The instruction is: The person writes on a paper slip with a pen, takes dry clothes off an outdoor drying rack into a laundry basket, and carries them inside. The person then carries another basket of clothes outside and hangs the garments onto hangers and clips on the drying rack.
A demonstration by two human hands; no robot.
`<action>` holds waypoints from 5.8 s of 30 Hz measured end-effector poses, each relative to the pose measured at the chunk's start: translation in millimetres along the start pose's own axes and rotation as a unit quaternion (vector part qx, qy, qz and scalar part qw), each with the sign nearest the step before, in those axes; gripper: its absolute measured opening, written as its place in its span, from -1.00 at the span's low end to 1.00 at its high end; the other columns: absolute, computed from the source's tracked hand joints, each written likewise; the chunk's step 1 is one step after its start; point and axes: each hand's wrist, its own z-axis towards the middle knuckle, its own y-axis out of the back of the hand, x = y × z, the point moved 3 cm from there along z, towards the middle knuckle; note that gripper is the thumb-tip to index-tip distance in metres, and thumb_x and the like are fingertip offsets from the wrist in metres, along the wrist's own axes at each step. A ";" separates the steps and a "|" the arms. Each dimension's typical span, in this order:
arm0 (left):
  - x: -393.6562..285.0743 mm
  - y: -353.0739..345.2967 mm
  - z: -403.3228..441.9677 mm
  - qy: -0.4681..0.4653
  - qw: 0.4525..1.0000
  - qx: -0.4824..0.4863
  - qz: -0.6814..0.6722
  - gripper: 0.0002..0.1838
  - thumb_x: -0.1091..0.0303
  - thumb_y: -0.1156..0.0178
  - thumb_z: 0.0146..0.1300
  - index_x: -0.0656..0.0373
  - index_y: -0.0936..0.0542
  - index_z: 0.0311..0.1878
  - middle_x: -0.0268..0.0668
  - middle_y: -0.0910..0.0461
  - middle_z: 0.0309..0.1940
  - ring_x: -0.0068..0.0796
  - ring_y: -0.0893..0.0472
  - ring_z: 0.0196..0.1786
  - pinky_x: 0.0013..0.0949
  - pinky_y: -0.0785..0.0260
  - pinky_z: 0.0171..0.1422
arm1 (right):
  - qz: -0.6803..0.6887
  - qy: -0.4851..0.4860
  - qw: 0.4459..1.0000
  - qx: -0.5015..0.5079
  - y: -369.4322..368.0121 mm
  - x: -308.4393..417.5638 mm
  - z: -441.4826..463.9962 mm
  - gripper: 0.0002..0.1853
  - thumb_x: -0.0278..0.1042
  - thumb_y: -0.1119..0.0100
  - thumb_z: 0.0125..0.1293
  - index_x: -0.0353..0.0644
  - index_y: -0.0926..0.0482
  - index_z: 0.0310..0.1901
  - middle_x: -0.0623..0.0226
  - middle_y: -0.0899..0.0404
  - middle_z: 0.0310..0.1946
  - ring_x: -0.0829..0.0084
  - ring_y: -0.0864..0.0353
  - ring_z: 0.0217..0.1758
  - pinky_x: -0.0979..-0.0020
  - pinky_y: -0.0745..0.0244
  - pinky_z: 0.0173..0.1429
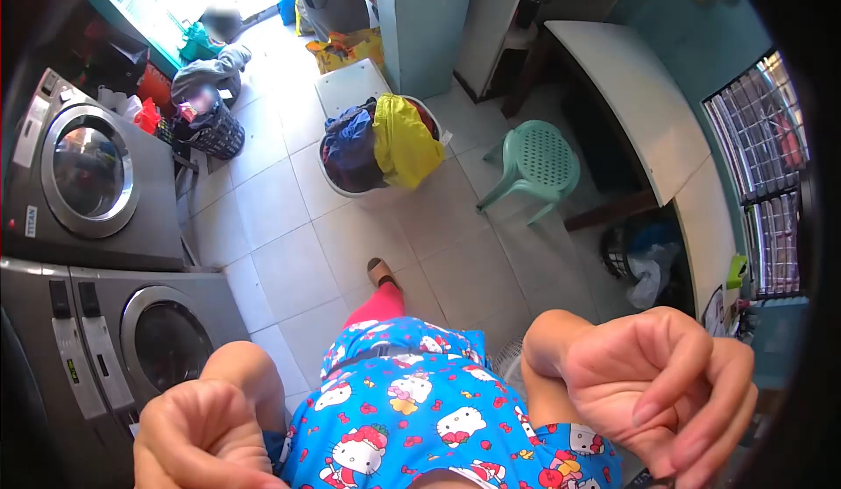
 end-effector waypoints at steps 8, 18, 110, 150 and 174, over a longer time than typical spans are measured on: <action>120.7 59.1 15.9 -0.172 0.984 -0.017 -0.037 -0.56 0.54 -0.10 0.11 0.00 -0.36 0.09 -0.59 -0.32 -0.08 -0.76 -0.44 -0.19 -0.67 -0.40 -0.25 | 0.005 -0.129 0.986 0.108 5.6 -84.0 21.3 -0.89 -0.36 -0.21 0.07 0.01 -0.56 -0.32 0.68 -0.44 -0.35 0.73 -0.35 -0.24 0.68 -0.31 -0.42; 342.7 101.7 -74.8 0.263 0.941 -0.162 0.138 -0.62 0.14 0.06 0.24 0.25 -0.37 -0.03 -0.18 -0.44 -0.14 -0.43 -0.45 -0.07 -0.37 -0.32 -0.12 | -0.370 -0.130 0.920 0.011 141.7 -256.2 -25.0 -0.70 -0.17 0.16 0.29 -0.30 -0.37 -0.24 0.15 -0.46 -0.34 0.47 -0.43 -0.45 0.54 -0.32 -0.45; 929.2 545.4 -376.3 0.541 0.591 -0.598 -0.006 -0.58 0.10 0.16 0.26 0.21 -0.43 0.00 -0.22 -0.47 -0.03 -0.33 -0.46 0.01 -0.29 -0.24 0.15 | -0.360 -0.613 0.673 0.202 239.6 -1205.9 -336.7 -0.82 -0.26 -0.07 -0.11 -0.18 -0.47 -0.51 0.24 -0.41 -0.65 0.42 -0.42 -0.57 0.41 -0.30 -0.41; 1745.0 1303.3 -211.4 0.551 0.627 -0.550 0.019 -0.62 0.26 0.28 0.08 0.29 -0.48 -0.28 -0.17 -0.54 -0.24 -0.27 -0.53 -0.19 -0.31 -0.32 0.02 | -0.423 -0.578 0.687 0.122 -78.0 -2191.6 -280.2 -0.79 -0.22 -0.12 -0.11 -0.16 -0.50 -0.46 0.25 -0.49 -0.58 0.39 -0.49 -0.51 0.41 -0.35 -0.36; 2233.4 1511.9 -151.7 0.646 0.571 -0.506 0.004 -0.77 0.24 0.18 0.01 0.20 -0.37 -0.49 -0.22 -0.48 -0.52 -0.28 -0.51 -0.43 -0.22 -0.41 -0.27 | -0.476 -0.652 0.588 0.056 -39.2 -2603.0 -243.9 -0.71 -0.08 -0.07 -0.13 -0.13 -0.47 -0.46 0.13 -0.48 -0.48 0.18 -0.51 -0.35 0.27 -0.36 -0.27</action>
